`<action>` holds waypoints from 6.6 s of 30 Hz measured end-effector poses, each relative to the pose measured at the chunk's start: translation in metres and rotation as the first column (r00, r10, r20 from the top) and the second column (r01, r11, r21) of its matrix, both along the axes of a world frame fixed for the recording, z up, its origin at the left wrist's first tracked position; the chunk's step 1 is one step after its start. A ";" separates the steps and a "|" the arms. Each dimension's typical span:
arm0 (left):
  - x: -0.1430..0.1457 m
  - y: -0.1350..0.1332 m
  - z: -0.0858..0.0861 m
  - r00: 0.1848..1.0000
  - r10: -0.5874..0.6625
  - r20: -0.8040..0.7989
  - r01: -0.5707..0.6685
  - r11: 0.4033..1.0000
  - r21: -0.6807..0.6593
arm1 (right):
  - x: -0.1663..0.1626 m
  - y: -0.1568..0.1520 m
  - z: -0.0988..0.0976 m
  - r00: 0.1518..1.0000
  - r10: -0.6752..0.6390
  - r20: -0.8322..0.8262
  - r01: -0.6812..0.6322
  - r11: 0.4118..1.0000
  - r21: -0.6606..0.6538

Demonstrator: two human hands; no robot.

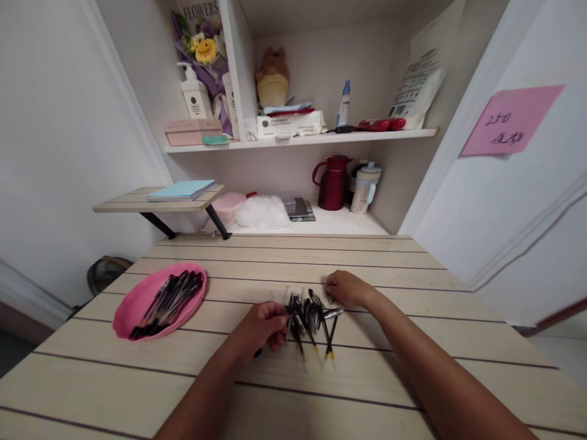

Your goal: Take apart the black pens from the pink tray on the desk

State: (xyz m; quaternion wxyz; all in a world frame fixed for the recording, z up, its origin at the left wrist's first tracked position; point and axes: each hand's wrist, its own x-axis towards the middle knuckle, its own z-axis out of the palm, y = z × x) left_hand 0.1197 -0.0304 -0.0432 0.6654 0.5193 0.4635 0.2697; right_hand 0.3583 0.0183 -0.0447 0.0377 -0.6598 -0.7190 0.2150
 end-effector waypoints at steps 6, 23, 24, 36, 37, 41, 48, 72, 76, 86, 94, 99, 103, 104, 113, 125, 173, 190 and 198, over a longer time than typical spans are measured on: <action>0.000 0.001 -0.003 0.999 -0.008 0.037 0.007 1.000 0.015 | -0.001 0.000 0.007 0.994 -0.070 -0.080 0.075 0.995 0.060; 0.004 0.002 0.000 0.998 0.001 0.058 -0.004 0.999 0.049 | -0.068 -0.035 0.025 0.476 -0.154 -0.866 0.028 0.987 -0.160; 0.003 0.002 0.002 0.997 -0.021 0.074 0.019 0.999 0.035 | -0.068 -0.036 0.026 0.463 -0.164 -0.871 0.033 0.985 -0.168; -0.013 0.001 0.013 0.956 -0.168 0.242 0.198 0.974 -0.107 | -0.067 -0.035 0.025 0.316 -0.209 -0.925 -0.022 0.974 -0.228; -0.014 0.002 0.014 0.955 -0.168 0.245 0.200 0.974 -0.109 | -0.067 -0.034 0.026 0.302 -0.206 -0.931 -0.022 0.975 -0.223; -0.018 0.002 0.013 0.956 -0.176 0.237 0.210 0.969 -0.129 | -0.054 -0.025 0.026 0.248 -0.203 -0.947 0.107 0.977 -0.182; -0.012 0.005 0.006 0.932 0.069 0.355 -0.033 0.994 -0.105 | -0.029 -0.014 0.015 0.721 -0.106 -0.685 0.152 0.988 0.007; -0.010 0.011 0.005 0.862 0.244 0.444 -0.224 0.970 -0.096 | -0.066 -0.042 0.021 0.749 0.101 -0.655 -0.258 0.955 -0.147; -0.010 0.010 0.008 0.845 0.241 0.478 -0.240 0.969 -0.065 | -0.079 -0.050 0.016 0.572 0.001 -0.820 -0.350 0.905 -0.243; 0.005 0.009 0.005 0.751 0.518 0.409 -0.578 0.816 0.028 | -0.096 -0.063 0.037 0.985 0.172 -0.010 -0.165 0.957 0.240; -0.003 0.008 0.011 0.795 0.385 0.469 -0.453 0.891 0.037 | -0.097 -0.066 0.036 0.853 0.120 -0.508 -0.158 0.987 -0.032; -0.009 0.009 0.013 0.786 0.345 0.513 -0.403 0.915 0.002 | -0.094 -0.055 0.021 0.568 -0.118 -0.814 -0.211 0.936 -0.283; -0.004 0.009 0.011 0.778 0.428 0.460 -0.499 0.866 0.038 | -0.098 -0.060 0.027 0.832 0.083 -0.548 -0.122 0.992 -0.036; -0.002 0.009 0.010 0.770 0.466 0.437 -0.535 0.844 0.044 | -0.100 -0.063 0.030 0.909 0.129 -0.395 -0.106 0.991 0.080; -0.002 0.009 0.013 0.735 0.460 0.498 -0.551 0.833 0.045 | -0.101 -0.067 0.029 0.698 0.034 -0.715 -0.171 0.978 -0.121; -0.015 0.022 0.007 0.629 0.596 0.500 -0.706 0.707 0.046 | -0.109 -0.079 0.033 0.983 0.150 -0.105 -0.120 0.961 0.250; -0.127 0.032 0.053 0.302 0.674 -0.674 -0.132 0.730 0.671 | -0.075 -0.041 0.028 0.889 0.155 -0.432 0.004 0.938 0.345; 0.003 -0.020 0.012 0.987 0.118 -0.113 -0.056 0.894 0.445 | -0.087 -0.040 0.014 0.381 -0.075 -0.921 0.053 0.997 -0.059; -0.005 -0.024 0.018 0.998 0.037 -0.047 -0.027 0.980 0.196 | -0.087 -0.042 0.019 0.427 -0.012 -0.904 0.137 0.989 0.051</action>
